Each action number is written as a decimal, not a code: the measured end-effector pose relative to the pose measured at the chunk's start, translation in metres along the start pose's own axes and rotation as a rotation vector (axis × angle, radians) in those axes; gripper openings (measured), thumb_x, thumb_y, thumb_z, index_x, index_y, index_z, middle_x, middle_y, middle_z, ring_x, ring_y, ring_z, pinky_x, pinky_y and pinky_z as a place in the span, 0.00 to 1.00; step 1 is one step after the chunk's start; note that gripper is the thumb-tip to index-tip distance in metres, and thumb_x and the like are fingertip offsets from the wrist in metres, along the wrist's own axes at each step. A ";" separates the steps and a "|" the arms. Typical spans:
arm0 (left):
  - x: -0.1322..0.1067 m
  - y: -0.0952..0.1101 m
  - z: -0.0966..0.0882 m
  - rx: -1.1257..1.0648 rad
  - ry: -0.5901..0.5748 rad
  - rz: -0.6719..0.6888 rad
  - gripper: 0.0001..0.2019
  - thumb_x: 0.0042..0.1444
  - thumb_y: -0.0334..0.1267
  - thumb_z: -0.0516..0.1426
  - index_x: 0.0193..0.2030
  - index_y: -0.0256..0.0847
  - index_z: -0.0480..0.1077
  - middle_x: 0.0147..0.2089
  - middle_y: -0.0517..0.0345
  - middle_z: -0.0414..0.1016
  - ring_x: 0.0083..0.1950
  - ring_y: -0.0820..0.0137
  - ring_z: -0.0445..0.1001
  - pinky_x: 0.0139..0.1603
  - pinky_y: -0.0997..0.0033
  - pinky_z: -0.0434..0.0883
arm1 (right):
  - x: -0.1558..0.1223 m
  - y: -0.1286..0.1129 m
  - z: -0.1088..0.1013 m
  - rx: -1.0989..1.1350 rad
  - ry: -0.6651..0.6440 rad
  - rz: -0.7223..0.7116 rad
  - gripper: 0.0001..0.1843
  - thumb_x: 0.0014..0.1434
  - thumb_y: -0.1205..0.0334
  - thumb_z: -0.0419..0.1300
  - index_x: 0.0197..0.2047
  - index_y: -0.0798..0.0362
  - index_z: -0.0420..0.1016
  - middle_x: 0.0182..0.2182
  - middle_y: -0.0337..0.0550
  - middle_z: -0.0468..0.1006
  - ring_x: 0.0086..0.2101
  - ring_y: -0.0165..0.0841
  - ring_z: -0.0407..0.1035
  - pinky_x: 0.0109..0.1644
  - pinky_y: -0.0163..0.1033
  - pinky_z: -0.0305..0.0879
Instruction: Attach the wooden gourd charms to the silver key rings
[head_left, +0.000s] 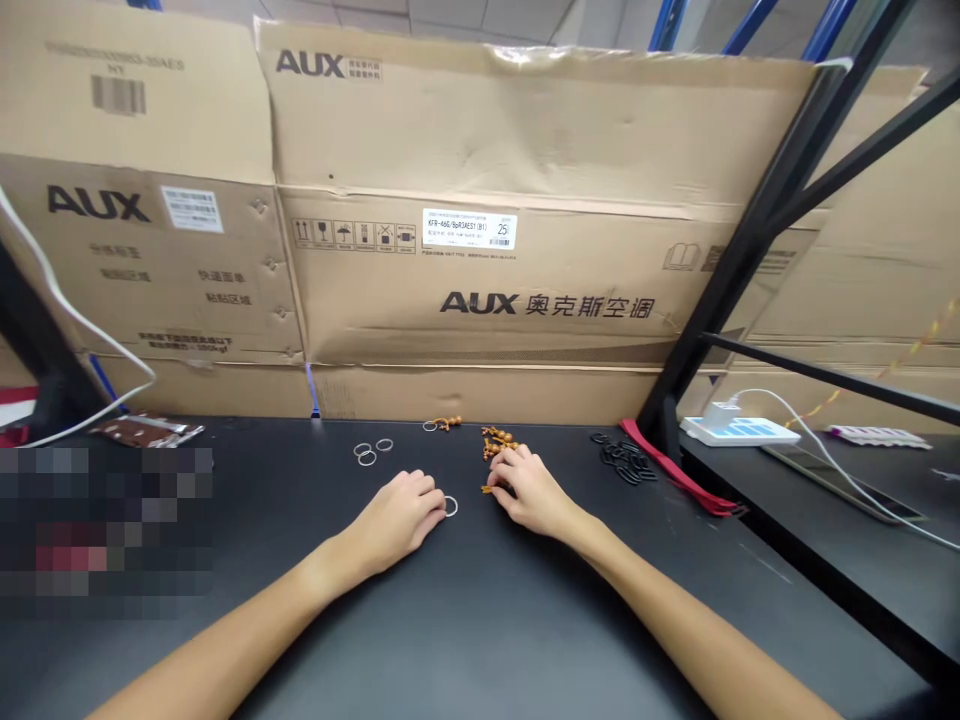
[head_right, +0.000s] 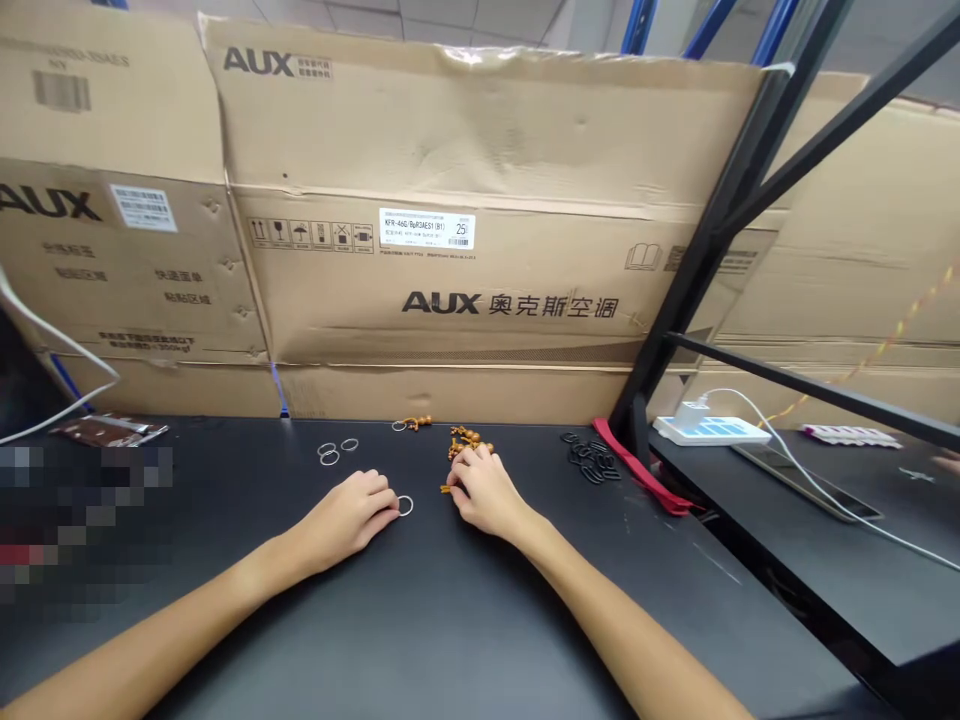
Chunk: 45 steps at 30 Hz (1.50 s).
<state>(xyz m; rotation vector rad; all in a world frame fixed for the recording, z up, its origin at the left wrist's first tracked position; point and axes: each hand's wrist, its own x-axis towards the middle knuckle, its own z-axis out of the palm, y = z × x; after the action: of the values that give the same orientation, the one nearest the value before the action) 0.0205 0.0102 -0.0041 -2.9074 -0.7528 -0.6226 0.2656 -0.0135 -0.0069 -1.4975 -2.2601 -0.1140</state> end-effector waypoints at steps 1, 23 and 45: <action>0.000 0.000 0.000 -0.008 0.005 0.003 0.14 0.67 0.38 0.47 0.34 0.40 0.70 0.33 0.55 0.69 0.36 0.67 0.66 0.39 0.67 0.62 | 0.000 -0.001 0.000 0.007 0.004 -0.005 0.05 0.58 0.69 0.57 0.31 0.53 0.73 0.38 0.44 0.71 0.41 0.36 0.61 0.44 0.41 0.59; 0.002 0.005 0.001 -0.113 -0.002 -0.032 0.10 0.66 0.34 0.44 0.36 0.39 0.63 0.36 0.53 0.68 0.37 0.65 0.66 0.40 0.65 0.65 | -0.004 -0.033 0.013 0.243 0.097 -0.088 0.04 0.58 0.70 0.55 0.32 0.52 0.65 0.37 0.43 0.71 0.39 0.35 0.63 0.44 0.41 0.59; 0.001 0.002 0.002 -0.267 -0.017 -0.078 0.08 0.65 0.33 0.44 0.36 0.40 0.61 0.37 0.55 0.67 0.37 0.67 0.65 0.42 0.65 0.66 | -0.004 -0.043 0.023 0.342 0.134 -0.072 0.03 0.60 0.67 0.55 0.33 0.52 0.67 0.39 0.43 0.72 0.40 0.35 0.62 0.45 0.43 0.59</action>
<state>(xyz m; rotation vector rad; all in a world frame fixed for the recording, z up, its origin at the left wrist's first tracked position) 0.0233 0.0091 -0.0052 -3.1397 -0.8491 -0.7621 0.2218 -0.0282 -0.0223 -1.1946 -2.0998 0.1416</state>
